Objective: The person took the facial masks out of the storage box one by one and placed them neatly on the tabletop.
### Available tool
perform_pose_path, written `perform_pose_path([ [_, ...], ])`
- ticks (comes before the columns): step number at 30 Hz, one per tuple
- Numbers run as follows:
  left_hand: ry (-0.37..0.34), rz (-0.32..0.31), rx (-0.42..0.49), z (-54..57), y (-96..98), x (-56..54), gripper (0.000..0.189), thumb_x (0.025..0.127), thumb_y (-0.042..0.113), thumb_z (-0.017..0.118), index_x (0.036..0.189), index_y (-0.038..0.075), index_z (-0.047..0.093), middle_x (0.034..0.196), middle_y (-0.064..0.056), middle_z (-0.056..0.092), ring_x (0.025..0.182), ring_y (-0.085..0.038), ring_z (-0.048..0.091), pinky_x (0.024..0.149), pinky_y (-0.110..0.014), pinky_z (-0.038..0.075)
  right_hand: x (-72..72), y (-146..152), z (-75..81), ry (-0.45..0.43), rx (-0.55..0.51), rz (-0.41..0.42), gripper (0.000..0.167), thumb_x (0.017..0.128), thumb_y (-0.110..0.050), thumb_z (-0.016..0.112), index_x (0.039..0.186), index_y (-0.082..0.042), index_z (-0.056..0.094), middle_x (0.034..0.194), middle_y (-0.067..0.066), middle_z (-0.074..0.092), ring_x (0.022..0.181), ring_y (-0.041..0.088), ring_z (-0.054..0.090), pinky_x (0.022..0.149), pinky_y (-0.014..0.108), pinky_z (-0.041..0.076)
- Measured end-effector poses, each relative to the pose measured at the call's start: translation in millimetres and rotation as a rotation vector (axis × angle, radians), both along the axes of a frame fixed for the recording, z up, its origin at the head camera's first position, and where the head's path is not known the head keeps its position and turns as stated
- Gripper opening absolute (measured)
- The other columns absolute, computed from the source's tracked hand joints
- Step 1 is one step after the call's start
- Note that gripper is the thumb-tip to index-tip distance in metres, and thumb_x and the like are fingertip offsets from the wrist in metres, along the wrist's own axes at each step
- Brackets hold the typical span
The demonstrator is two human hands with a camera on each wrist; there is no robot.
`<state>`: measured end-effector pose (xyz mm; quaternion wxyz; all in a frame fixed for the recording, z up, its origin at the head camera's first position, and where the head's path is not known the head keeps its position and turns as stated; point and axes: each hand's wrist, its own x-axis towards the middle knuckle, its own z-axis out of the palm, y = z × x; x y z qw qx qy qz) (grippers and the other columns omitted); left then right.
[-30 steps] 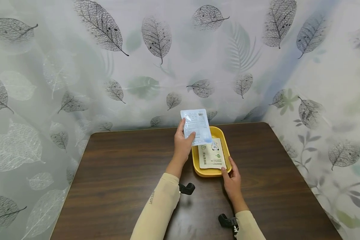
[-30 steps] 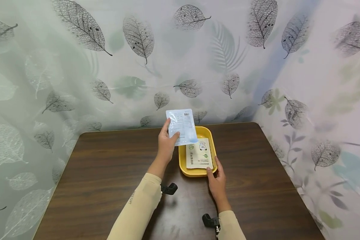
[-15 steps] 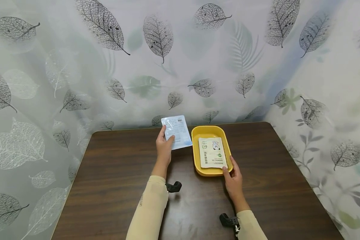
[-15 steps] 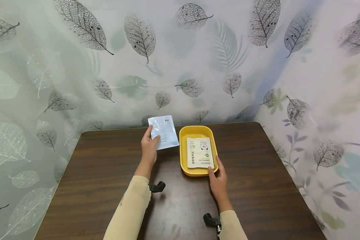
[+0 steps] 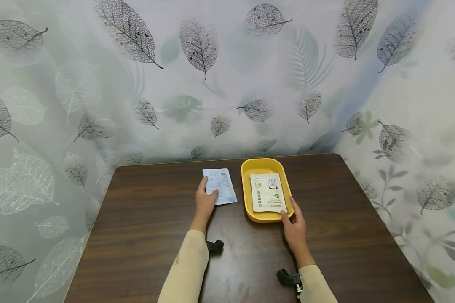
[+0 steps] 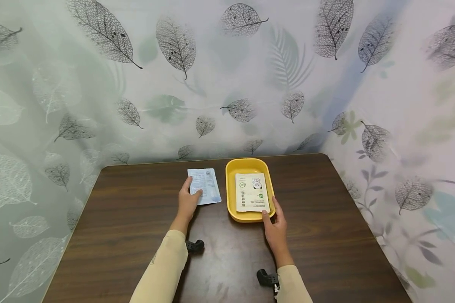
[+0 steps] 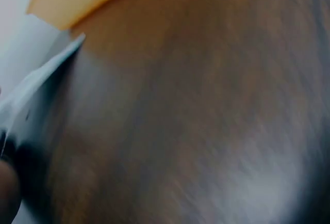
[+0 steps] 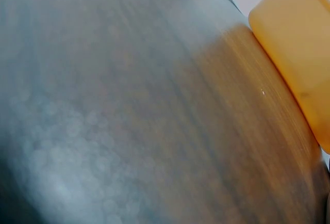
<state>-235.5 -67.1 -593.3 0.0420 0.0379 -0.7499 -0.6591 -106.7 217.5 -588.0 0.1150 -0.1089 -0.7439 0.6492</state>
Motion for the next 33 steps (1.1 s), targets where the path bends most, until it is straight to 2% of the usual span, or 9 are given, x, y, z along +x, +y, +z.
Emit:
perform_pose_path([
  [2,0.045,-0.026,-0.254,-4.4,-3.0,1.5,0.073,0.090,0.010,0.071,0.154,-0.004,0.038,0.165,-0.021,0.032,0.155,-0.038,0.027,0.127,-0.054,0.022,-2.5,1,-9.4,0.000,0.004,-0.005,0.063,0.104,-0.015,0.057,0.162,-0.017,0.032,0.168,0.008,0.029,0.155,0.026,0.030,0.104,0.000,0.033],
  [4,0.083,-0.057,-0.515,-11.6,-4.9,0.7,0.076,0.092,0.022,0.072,0.155,-0.004,0.038,0.166,-0.020,0.031,0.155,-0.039,0.025,0.127,-0.057,0.018,-4.7,3,-18.3,0.008,0.012,-0.012,0.063,0.104,-0.016,0.057,0.162,-0.019,0.032,0.168,0.007,0.029,0.155,0.026,0.030,0.104,0.000,0.033],
  [6,0.092,-0.103,-0.732,-14.8,-6.4,1.0,0.080,0.095,0.034,0.068,0.157,-0.003,0.034,0.168,-0.019,0.026,0.157,-0.039,0.021,0.127,-0.059,0.014,-4.4,2,-17.9,0.017,0.016,-0.014,0.062,0.104,-0.017,0.057,0.161,-0.020,0.032,0.168,0.007,0.029,0.155,0.026,0.030,0.105,0.000,0.033],
  [8,0.071,-0.138,-0.897,-17.2,-7.2,1.9,0.081,0.098,0.043,0.062,0.159,-0.001,0.030,0.170,-0.015,0.022,0.159,-0.037,0.016,0.128,-0.058,0.013,-4.4,1,-18.0,0.026,0.012,-0.013,0.062,0.104,-0.018,0.058,0.161,-0.020,0.033,0.168,0.007,0.030,0.155,0.026,0.031,0.104,0.000,0.033],
  [10,0.042,-0.162,-1.004,-18.7,-7.0,2.4,0.082,0.100,0.050,0.055,0.160,0.001,0.027,0.171,-0.013,0.019,0.160,-0.035,0.014,0.129,-0.055,0.012,-4.9,1,-18.6,0.030,0.009,-0.011,0.062,0.104,-0.018,0.058,0.161,-0.021,0.033,0.168,0.006,0.030,0.154,0.024,0.031,0.103,0.000,0.034],
  [14,0.006,-0.181,-1.072,-19.9,-5.4,2.8,0.083,0.102,0.055,0.047,0.162,0.003,0.024,0.172,-0.012,0.016,0.160,-0.031,0.013,0.130,-0.053,0.009,-5.9,0,-19.2,0.031,0.016,-0.018,0.061,0.104,-0.018,0.058,0.161,-0.020,0.034,0.168,0.007,0.031,0.154,0.025,0.031,0.104,0.000,0.034],
  [23,0.019,-0.168,-1.092,-20.6,-3.7,2.4,0.083,0.100,0.055,0.048,0.162,0.004,0.026,0.172,-0.010,0.018,0.160,-0.028,0.014,0.129,-0.055,0.009,-4.8,1,-19.1,0.021,0.006,-0.018,0.060,0.104,-0.014,0.057,0.160,-0.018,0.035,0.168,0.006,0.030,0.155,0.024,0.030,0.106,0.000,0.032],
  [28,0.022,-0.173,-1.057,-19.7,-2.2,1.1,0.084,0.100,0.055,0.047,0.162,0.004,0.024,0.172,-0.010,0.017,0.161,-0.028,0.012,0.129,-0.055,0.008,-2.1,-2,-0.8,0.003,0.003,-0.021,0.061,0.104,-0.011,0.057,0.160,-0.012,0.034,0.168,0.008,0.030,0.155,0.026,0.027,0.107,0.000,0.030],
  [33,0.005,-0.177,-1.070,-21.1,-1.3,-0.3,0.084,0.100,0.057,0.045,0.163,0.005,0.023,0.173,-0.008,0.015,0.161,-0.027,0.010,0.129,-0.054,0.007,2.2,-5,13.1,0.002,0.003,-0.014,0.060,0.103,-0.009,0.057,0.159,-0.007,0.035,0.167,0.011,0.031,0.154,0.028,0.028,0.107,0.002,0.032],
])
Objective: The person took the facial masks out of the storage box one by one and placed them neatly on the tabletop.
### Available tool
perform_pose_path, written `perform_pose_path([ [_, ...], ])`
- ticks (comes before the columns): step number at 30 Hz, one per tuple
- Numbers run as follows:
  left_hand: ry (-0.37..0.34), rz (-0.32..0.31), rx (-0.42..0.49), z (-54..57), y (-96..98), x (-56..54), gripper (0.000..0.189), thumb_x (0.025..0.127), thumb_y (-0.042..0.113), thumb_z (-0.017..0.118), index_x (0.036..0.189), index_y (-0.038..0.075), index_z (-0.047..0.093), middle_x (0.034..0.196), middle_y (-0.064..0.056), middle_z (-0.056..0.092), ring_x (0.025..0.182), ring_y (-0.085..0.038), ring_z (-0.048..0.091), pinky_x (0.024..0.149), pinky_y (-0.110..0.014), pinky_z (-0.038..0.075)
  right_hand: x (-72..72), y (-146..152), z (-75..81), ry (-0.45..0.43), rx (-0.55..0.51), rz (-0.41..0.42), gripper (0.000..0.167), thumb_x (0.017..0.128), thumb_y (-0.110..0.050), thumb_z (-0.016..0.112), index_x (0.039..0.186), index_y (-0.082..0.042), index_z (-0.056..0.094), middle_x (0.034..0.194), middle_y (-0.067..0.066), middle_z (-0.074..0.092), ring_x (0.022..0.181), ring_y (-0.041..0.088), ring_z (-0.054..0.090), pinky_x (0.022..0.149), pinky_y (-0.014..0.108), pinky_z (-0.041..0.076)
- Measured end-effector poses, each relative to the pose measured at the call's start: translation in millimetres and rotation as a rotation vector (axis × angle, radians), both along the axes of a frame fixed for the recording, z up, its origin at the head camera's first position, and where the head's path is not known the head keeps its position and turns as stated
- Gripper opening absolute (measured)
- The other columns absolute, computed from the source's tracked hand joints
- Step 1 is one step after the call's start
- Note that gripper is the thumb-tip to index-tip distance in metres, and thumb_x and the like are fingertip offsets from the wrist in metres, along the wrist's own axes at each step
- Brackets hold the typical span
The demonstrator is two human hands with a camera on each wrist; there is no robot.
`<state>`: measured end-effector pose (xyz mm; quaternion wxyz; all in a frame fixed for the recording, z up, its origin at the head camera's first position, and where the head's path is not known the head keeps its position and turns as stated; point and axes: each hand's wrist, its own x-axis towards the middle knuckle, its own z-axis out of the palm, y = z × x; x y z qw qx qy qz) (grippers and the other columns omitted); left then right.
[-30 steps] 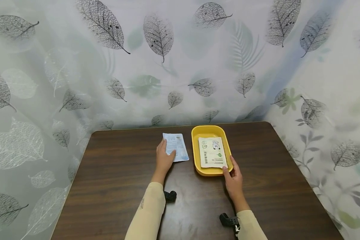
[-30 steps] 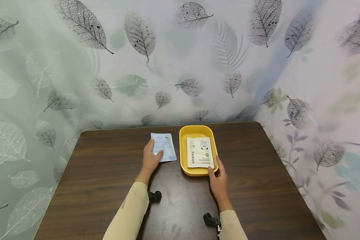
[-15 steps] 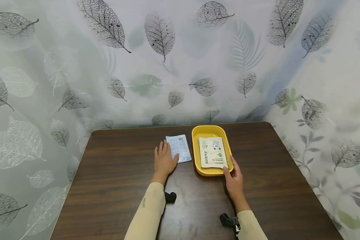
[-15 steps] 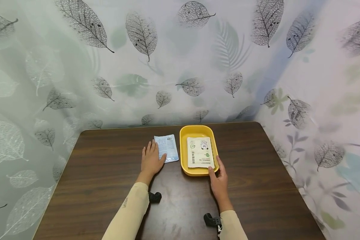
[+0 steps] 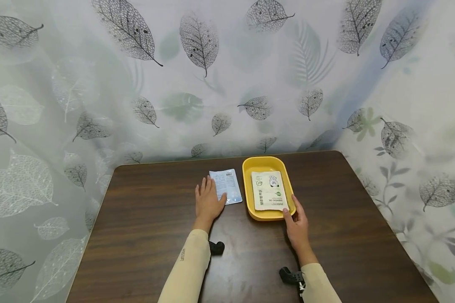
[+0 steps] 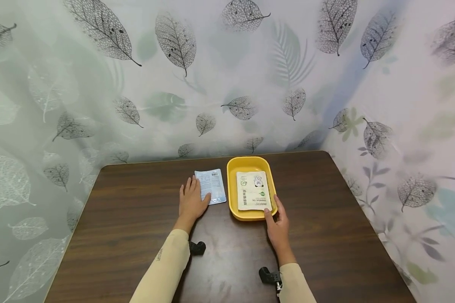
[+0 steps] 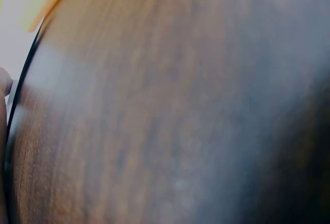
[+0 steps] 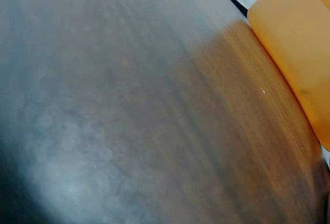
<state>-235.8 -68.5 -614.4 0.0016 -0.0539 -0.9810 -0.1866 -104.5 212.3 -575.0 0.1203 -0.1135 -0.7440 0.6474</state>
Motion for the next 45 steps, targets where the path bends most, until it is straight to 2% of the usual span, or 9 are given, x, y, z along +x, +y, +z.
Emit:
perform_pose_path([
  [8,-0.003,0.008,0.006,-1.0,0.0,-0.2,0.084,0.099,0.056,0.047,0.162,0.006,0.024,0.172,-0.010,0.016,0.161,-0.028,0.011,0.130,-0.054,0.007,0.0,-1,0.1,0.038,-0.024,0.007,0.060,0.103,-0.006,0.056,0.158,-0.005,0.035,0.167,0.014,0.031,0.153,0.031,0.030,0.108,0.003,0.034],
  [19,0.025,0.013,0.010,-2.4,-0.4,0.9,0.082,0.099,0.056,0.048,0.160,0.004,0.030,0.171,-0.015,0.020,0.160,-0.031,0.016,0.129,-0.054,0.010,1.3,-1,0.6,0.015,-0.002,0.002,0.060,0.103,-0.009,0.057,0.159,-0.005,0.035,0.167,0.014,0.031,0.154,0.031,0.030,0.108,0.002,0.033],
  [22,0.028,0.018,0.010,-3.0,0.0,0.4,0.082,0.099,0.055,0.048,0.160,0.004,0.031,0.171,-0.017,0.019,0.160,-0.031,0.014,0.129,-0.053,0.010,-0.9,1,-6.5,0.038,-0.020,0.010,0.061,0.104,-0.008,0.057,0.160,-0.007,0.033,0.167,0.015,0.030,0.154,0.032,0.029,0.107,0.003,0.033],
  [27,0.019,0.027,0.009,-3.0,0.1,0.0,0.081,0.099,0.055,0.049,0.160,0.005,0.031,0.172,-0.017,0.012,0.161,-0.031,0.010,0.130,-0.051,0.008,-7.1,6,-28.3,0.088,-0.050,0.027,0.060,0.105,-0.008,0.054,0.161,-0.016,0.033,0.168,0.008,0.029,0.154,0.027,0.029,0.105,0.002,0.035],
  [30,0.013,0.026,0.011,-2.9,-0.5,-0.9,0.081,0.099,0.055,0.048,0.161,0.006,0.029,0.173,-0.016,0.010,0.161,-0.030,0.009,0.130,-0.051,0.008,-7.1,6,-26.7,0.083,-0.034,0.029,0.061,0.105,-0.009,0.055,0.161,-0.015,0.032,0.168,0.012,0.028,0.154,0.031,0.029,0.105,0.002,0.034],
  [33,0.048,0.036,0.136,0.0,-0.5,-1.3,0.077,0.100,0.048,0.050,0.160,0.004,0.030,0.172,-0.017,0.014,0.160,-0.032,0.012,0.130,-0.052,0.012,-3.9,4,-14.3,0.065,-0.036,0.032,0.062,0.104,-0.008,0.055,0.161,-0.010,0.031,0.168,0.015,0.027,0.154,0.033,0.027,0.106,0.002,0.034],
  [38,0.141,0.080,0.567,14.7,2.9,-1.7,0.067,0.102,0.030,0.052,0.158,-0.002,0.032,0.169,-0.022,0.021,0.159,-0.037,0.016,0.128,-0.055,0.017,-0.4,2,-1.0,0.050,-0.041,0.034,0.061,0.104,-0.009,0.055,0.160,-0.006,0.031,0.168,0.012,0.029,0.155,0.029,0.027,0.107,0.003,0.034],
  [41,0.181,0.088,0.718,31.4,9.1,-3.8,0.065,0.104,0.028,0.048,0.160,0.002,0.029,0.170,-0.019,0.020,0.159,-0.034,0.017,0.127,-0.057,0.018,-0.1,2,0.4,0.036,-0.033,0.033,0.061,0.104,-0.010,0.056,0.160,-0.006,0.032,0.168,0.012,0.029,0.155,0.028,0.028,0.108,0.004,0.034],
  [45,0.206,0.072,0.853,65.0,23.1,-6.5,0.063,0.105,0.031,0.047,0.163,0.014,0.027,0.172,-0.005,0.019,0.159,-0.027,0.019,0.127,-0.055,0.020,0.2,2,-0.3,0.024,-0.034,0.031,0.061,0.104,-0.009,0.056,0.160,-0.006,0.032,0.168,0.011,0.030,0.155,0.028,0.028,0.108,0.004,0.034],
])
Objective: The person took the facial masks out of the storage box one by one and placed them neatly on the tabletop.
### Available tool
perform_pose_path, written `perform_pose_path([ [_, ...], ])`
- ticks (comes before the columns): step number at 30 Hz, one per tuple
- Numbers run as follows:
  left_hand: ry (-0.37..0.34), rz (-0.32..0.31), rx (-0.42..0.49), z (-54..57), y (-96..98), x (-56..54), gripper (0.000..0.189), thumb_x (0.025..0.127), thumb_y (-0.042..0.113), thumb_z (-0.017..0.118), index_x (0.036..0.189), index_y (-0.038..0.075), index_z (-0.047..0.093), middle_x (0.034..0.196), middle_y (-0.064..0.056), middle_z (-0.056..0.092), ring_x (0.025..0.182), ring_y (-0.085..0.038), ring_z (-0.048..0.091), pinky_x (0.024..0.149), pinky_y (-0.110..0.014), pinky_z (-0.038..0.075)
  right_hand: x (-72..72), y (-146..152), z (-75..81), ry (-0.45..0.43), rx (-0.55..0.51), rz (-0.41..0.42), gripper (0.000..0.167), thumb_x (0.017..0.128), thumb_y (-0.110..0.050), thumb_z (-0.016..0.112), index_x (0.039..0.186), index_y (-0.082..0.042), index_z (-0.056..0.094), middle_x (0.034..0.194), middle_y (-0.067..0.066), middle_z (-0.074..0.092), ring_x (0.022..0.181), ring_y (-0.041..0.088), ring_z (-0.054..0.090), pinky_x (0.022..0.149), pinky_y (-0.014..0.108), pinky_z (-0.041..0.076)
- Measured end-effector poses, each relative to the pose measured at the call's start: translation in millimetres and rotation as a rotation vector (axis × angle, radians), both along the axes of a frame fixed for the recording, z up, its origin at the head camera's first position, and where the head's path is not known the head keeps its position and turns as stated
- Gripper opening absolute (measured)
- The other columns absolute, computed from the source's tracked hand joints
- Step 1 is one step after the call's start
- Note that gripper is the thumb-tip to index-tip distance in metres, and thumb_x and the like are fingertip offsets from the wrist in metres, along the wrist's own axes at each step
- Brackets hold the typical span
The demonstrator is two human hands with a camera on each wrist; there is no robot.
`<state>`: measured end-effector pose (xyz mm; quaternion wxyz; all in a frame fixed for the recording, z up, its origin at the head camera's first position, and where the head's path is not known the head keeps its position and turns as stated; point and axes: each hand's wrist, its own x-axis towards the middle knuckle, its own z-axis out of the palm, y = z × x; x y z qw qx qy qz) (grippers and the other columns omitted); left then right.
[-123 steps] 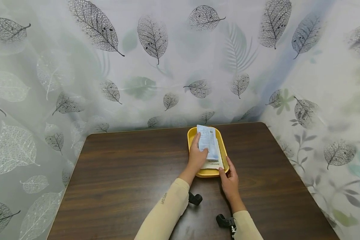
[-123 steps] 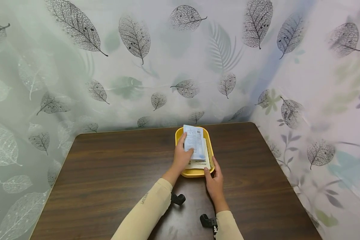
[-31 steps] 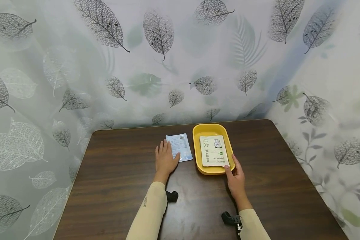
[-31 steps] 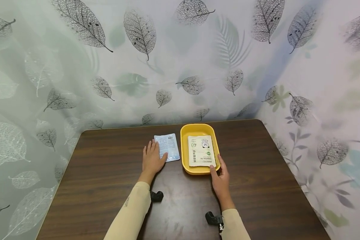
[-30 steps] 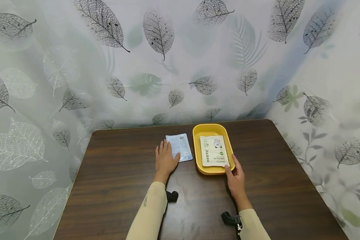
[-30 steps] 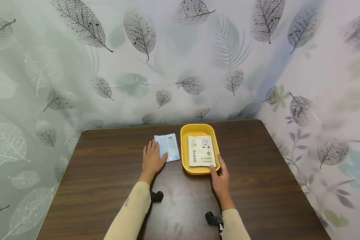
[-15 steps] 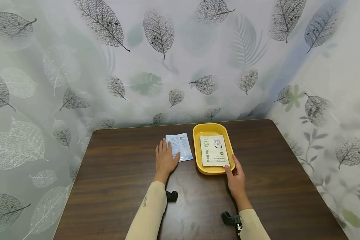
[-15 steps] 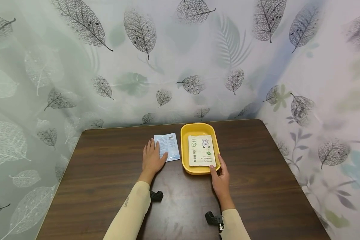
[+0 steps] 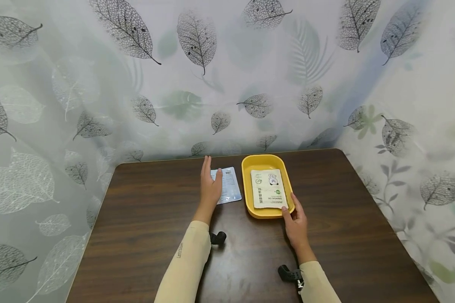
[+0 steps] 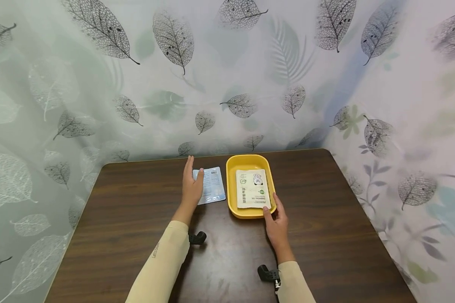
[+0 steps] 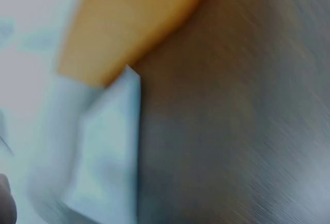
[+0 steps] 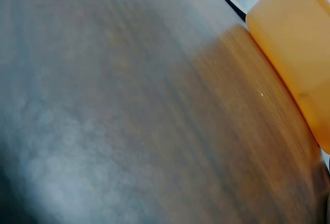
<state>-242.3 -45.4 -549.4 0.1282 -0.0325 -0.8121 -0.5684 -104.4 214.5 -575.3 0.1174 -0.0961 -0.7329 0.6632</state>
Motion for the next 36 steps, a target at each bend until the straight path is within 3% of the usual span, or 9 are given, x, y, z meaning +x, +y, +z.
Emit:
perform_pose_path([
  [3,0.012,-0.034,0.131,26.1,16.4,0.0,0.062,0.105,0.031,0.048,0.163,0.021,0.027,0.172,-0.001,0.019,0.158,-0.025,0.022,0.128,-0.051,0.021,0.2,1,-0.4,-0.006,-0.003,-0.007,0.061,0.104,-0.009,0.056,0.160,-0.007,0.032,0.168,0.011,0.030,0.155,0.027,0.028,0.108,0.004,0.034],
  [6,0.003,-0.085,0.253,45.3,37.1,2.4,0.063,0.105,0.029,0.049,0.163,0.024,0.025,0.171,-0.001,0.020,0.157,-0.026,0.024,0.128,-0.046,0.024,0.2,1,0.4,-0.011,-0.002,-0.010,0.061,0.104,-0.009,0.056,0.160,-0.007,0.032,0.168,0.011,0.030,0.155,0.027,0.028,0.108,0.004,0.033],
  [11,-0.045,-0.162,0.367,57.0,73.5,8.3,0.064,0.106,0.026,0.049,0.164,0.025,0.021,0.170,0.001,0.020,0.158,-0.024,0.024,0.128,-0.042,0.024,-0.3,2,0.8,-0.017,-0.003,-0.006,0.061,0.104,-0.009,0.056,0.160,-0.007,0.032,0.168,0.010,0.030,0.155,0.026,0.028,0.106,0.002,0.034],
  [16,-0.097,-0.206,0.369,49.2,104.4,17.2,0.064,0.105,0.023,0.050,0.163,0.026,0.023,0.170,0.002,0.023,0.158,-0.021,0.023,0.128,-0.043,0.023,-0.2,2,-1.8,-0.014,0.000,-0.003,0.061,0.104,-0.009,0.056,0.160,-0.006,0.032,0.167,0.014,0.029,0.155,0.031,0.029,0.105,0.002,0.035],
  [22,-0.228,-0.234,0.204,30.0,127.7,25.9,0.070,0.103,0.029,0.055,0.164,0.024,0.021,0.172,-0.003,0.020,0.158,-0.025,0.021,0.128,-0.050,0.022,-8.0,6,-24.9,0.012,-0.009,-0.019,0.061,0.104,-0.008,0.055,0.161,-0.012,0.033,0.168,0.012,0.029,0.155,0.030,0.029,0.105,0.001,0.034],
  [26,-0.334,-0.214,0.092,17.9,135.4,26.6,0.075,0.100,0.029,0.058,0.164,0.018,0.020,0.172,-0.015,0.014,0.160,-0.032,0.012,0.128,-0.055,0.019,-10.0,8,-33.4,0.045,0.000,-0.026,0.060,0.104,-0.009,0.056,0.160,-0.013,0.034,0.167,0.013,0.030,0.154,0.032,0.030,0.105,0.001,0.034],
  [31,-0.493,-0.201,-0.010,7.1,141.0,26.6,0.076,0.098,0.032,0.059,0.163,0.017,0.023,0.171,-0.025,0.005,0.159,-0.039,0.010,0.126,-0.057,0.024,-9.9,8,-34.1,0.076,0.003,-0.032,0.059,0.104,-0.010,0.057,0.159,-0.014,0.036,0.166,0.013,0.032,0.153,0.032,0.031,0.105,0.001,0.034],
  [36,-0.517,-0.203,-0.071,3.3,143.0,27.2,0.074,0.097,0.030,0.060,0.162,0.016,0.028,0.170,-0.026,0.009,0.159,-0.039,0.012,0.125,-0.055,0.026,-9.6,8,-33.3,0.076,-0.010,-0.023,0.060,0.104,-0.009,0.057,0.159,-0.014,0.036,0.167,0.011,0.032,0.154,0.030,0.031,0.106,0.002,0.034],
])
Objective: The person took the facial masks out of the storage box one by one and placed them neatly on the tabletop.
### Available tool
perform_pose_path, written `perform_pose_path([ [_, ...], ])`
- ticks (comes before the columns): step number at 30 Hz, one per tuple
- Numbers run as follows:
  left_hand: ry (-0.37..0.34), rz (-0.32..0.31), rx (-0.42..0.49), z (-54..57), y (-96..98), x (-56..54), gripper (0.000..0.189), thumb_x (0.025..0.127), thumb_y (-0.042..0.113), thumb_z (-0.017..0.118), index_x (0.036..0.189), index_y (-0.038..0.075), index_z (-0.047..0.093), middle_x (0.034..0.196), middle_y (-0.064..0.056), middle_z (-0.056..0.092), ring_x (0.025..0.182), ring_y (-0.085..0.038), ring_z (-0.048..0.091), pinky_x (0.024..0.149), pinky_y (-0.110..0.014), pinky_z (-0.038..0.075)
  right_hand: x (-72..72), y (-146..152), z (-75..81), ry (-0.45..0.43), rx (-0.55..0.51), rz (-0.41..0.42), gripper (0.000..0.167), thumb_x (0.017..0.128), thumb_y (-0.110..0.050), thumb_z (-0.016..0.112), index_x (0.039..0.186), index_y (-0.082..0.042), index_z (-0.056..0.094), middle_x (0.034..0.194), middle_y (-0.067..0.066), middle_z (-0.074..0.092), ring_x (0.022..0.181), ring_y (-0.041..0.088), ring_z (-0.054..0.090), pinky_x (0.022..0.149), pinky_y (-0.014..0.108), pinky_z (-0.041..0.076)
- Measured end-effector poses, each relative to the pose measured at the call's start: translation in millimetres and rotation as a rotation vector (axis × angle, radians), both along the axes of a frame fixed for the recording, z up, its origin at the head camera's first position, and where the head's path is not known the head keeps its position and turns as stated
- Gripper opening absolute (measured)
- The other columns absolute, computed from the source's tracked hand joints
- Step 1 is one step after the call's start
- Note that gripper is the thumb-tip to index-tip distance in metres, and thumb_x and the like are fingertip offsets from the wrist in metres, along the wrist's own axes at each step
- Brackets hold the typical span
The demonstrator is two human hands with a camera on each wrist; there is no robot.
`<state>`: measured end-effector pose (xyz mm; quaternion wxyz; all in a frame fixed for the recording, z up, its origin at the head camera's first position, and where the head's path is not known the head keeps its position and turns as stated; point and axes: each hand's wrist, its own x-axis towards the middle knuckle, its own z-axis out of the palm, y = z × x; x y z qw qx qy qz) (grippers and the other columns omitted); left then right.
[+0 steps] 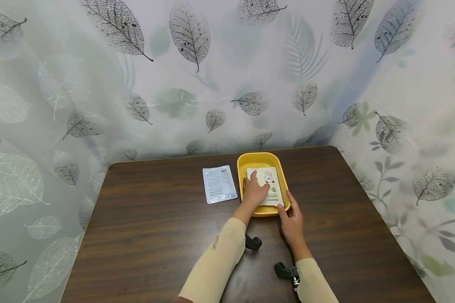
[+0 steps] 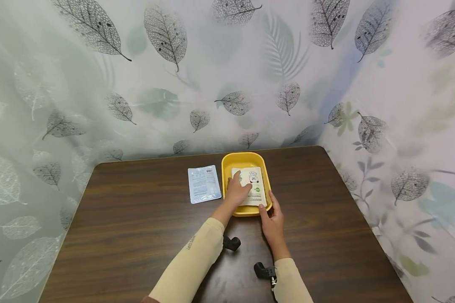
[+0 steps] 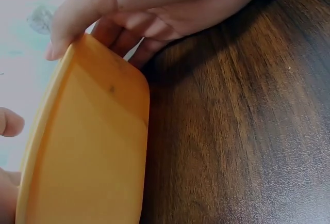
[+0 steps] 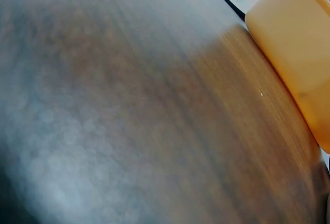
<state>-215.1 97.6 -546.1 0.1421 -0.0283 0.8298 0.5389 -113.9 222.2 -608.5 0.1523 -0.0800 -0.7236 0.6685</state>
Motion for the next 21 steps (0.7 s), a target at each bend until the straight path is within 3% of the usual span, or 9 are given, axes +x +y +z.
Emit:
perform_pose_path([
  [6,0.031,-0.029,-0.045,-0.8,0.1,2.4,0.069,0.096,0.030,0.059,0.160,0.020,0.035,0.170,-0.025,0.008,0.159,-0.039,0.009,0.125,-0.057,0.025,-0.5,-1,1.0,-0.021,-0.023,0.001,0.061,0.103,-0.004,0.056,0.160,-0.013,0.035,0.167,0.009,0.031,0.154,0.027,0.030,0.105,0.002,0.035],
  [10,0.055,-0.044,-0.074,-0.9,0.0,3.4,0.067,0.097,0.030,0.058,0.160,0.021,0.036,0.171,-0.024,0.009,0.159,-0.038,0.011,0.126,-0.055,0.025,3.8,-4,18.0,-0.044,-0.015,0.019,0.061,0.103,-0.003,0.054,0.160,-0.005,0.032,0.167,0.017,0.028,0.154,0.031,0.030,0.105,0.003,0.036],
  [13,0.112,-0.068,-0.127,-1.1,-0.5,5.3,0.065,0.098,0.028,0.058,0.159,0.020,0.038,0.170,-0.024,0.014,0.159,-0.037,0.015,0.126,-0.053,0.026,4.6,-4,16.1,-0.028,-0.014,0.017,0.060,0.103,-0.004,0.055,0.160,-0.006,0.033,0.167,0.017,0.029,0.153,0.031,0.031,0.105,0.004,0.037],
  [16,0.175,-0.085,-0.172,-2.1,-1.1,6.7,0.063,0.098,0.028,0.059,0.157,0.019,0.042,0.170,-0.022,0.018,0.158,-0.036,0.019,0.126,-0.051,0.027,1.6,-2,3.4,-0.009,-0.009,0.010,0.060,0.103,-0.005,0.055,0.160,-0.011,0.034,0.167,0.014,0.030,0.152,0.029,0.033,0.105,0.004,0.037],
  [18,0.190,-0.083,-0.152,-2.9,-1.6,6.4,0.062,0.097,0.028,0.060,0.156,0.018,0.044,0.170,-0.018,0.020,0.158,-0.035,0.021,0.126,-0.050,0.028,0.0,0,-0.9,-0.025,-0.008,0.004,0.061,0.104,-0.006,0.056,0.160,-0.014,0.035,0.167,0.010,0.031,0.152,0.028,0.032,0.106,0.004,0.036],
  [21,0.212,-0.076,-0.080,-4.4,-2.0,5.2,0.061,0.096,0.028,0.062,0.154,0.018,0.046,0.171,-0.010,0.023,0.157,-0.031,0.026,0.125,-0.048,0.030,2.3,-1,7.0,-0.042,-0.009,0.001,0.061,0.103,-0.005,0.056,0.160,-0.011,0.035,0.167,0.011,0.031,0.153,0.029,0.031,0.107,0.005,0.036],
])
